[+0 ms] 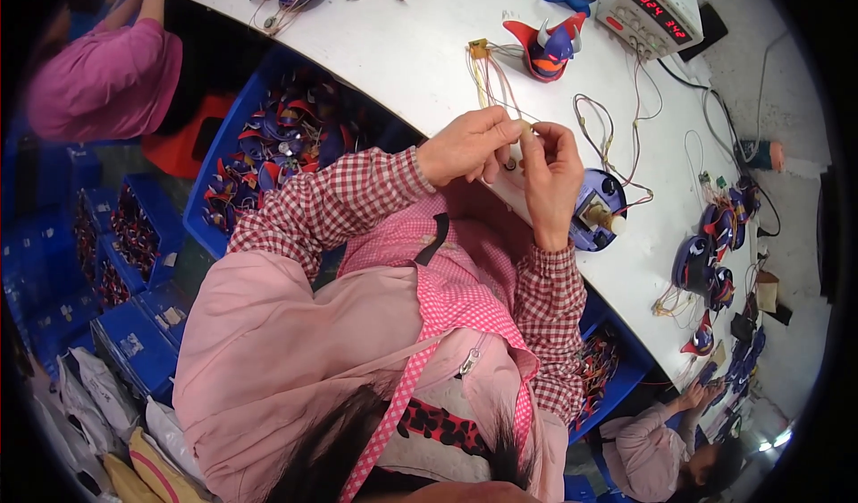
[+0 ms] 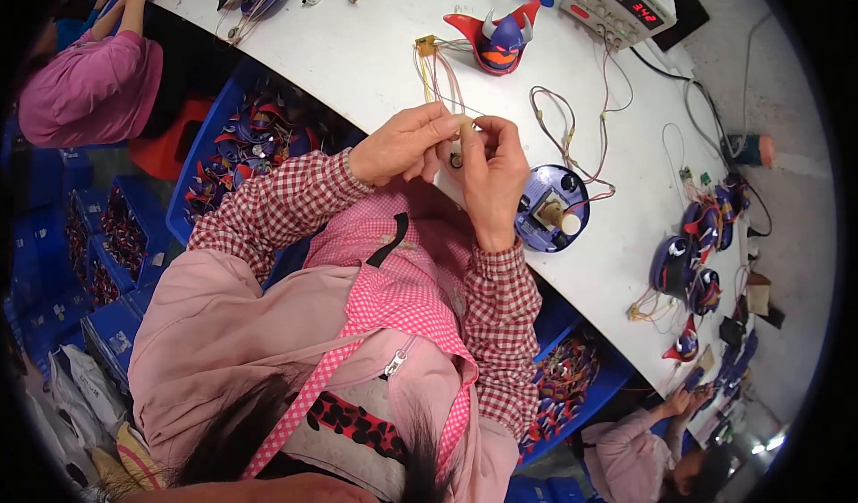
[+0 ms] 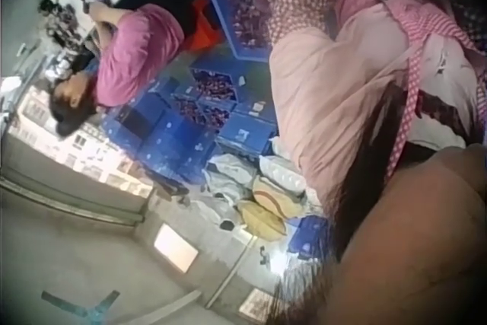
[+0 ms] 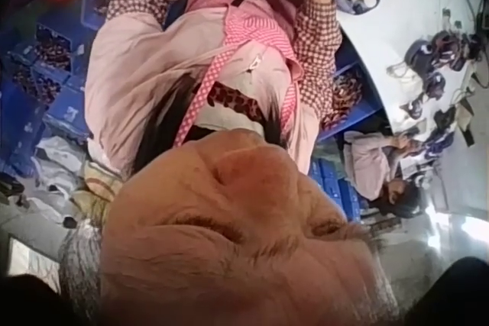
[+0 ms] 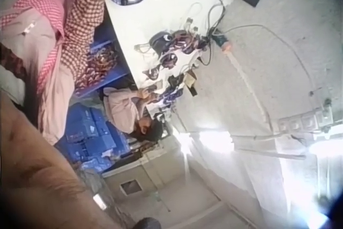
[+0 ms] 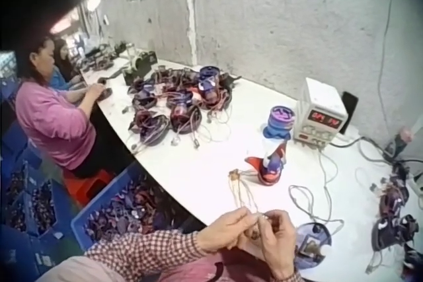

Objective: Assembling electronic toy components, including wiring and housing parts.

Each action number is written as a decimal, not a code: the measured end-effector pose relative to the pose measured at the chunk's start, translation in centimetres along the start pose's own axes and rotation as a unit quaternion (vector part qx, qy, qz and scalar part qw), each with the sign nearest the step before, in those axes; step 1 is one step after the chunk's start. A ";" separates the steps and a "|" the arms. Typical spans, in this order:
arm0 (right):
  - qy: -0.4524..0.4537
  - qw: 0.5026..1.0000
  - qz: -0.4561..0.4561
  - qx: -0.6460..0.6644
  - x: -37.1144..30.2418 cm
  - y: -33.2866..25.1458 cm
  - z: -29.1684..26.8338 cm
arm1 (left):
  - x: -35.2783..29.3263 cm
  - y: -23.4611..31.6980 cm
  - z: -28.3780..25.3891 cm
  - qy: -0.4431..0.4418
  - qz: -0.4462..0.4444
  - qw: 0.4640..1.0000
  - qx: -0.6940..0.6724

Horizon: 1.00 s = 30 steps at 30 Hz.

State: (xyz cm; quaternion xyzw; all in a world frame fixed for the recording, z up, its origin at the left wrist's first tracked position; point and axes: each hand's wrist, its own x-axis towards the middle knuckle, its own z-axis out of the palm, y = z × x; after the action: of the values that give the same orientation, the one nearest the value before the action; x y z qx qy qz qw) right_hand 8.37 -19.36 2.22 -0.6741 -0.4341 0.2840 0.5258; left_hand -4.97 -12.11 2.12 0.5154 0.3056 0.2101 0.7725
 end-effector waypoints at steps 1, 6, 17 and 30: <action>-0.002 1.000 0.011 0.015 -0.2 -0.1 0.2 | 0.2 -0.2 0.0 -0.006 -0.021 0.999 -0.049; 0.014 0.999 -0.039 -0.013 -0.9 -1.0 0.8 | 0.4 -0.4 -0.4 0.006 -0.028 0.998 -0.059; -0.008 0.986 -0.126 -0.114 -0.3 -0.2 -0.1 | 0.7 -0.6 -0.7 -0.002 0.036 0.998 0.048; 0.027 0.963 -0.197 -0.181 -3.5 -2.4 -2.1 | 1.3 1.0 1.0 0.017 -0.030 0.999 0.014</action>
State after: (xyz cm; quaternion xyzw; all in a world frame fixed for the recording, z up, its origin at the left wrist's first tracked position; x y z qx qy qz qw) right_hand 7.78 -23.24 4.85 -0.6664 -0.5881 0.0727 0.4525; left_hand -3.31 -11.54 3.03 0.5134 0.3371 0.1917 0.7655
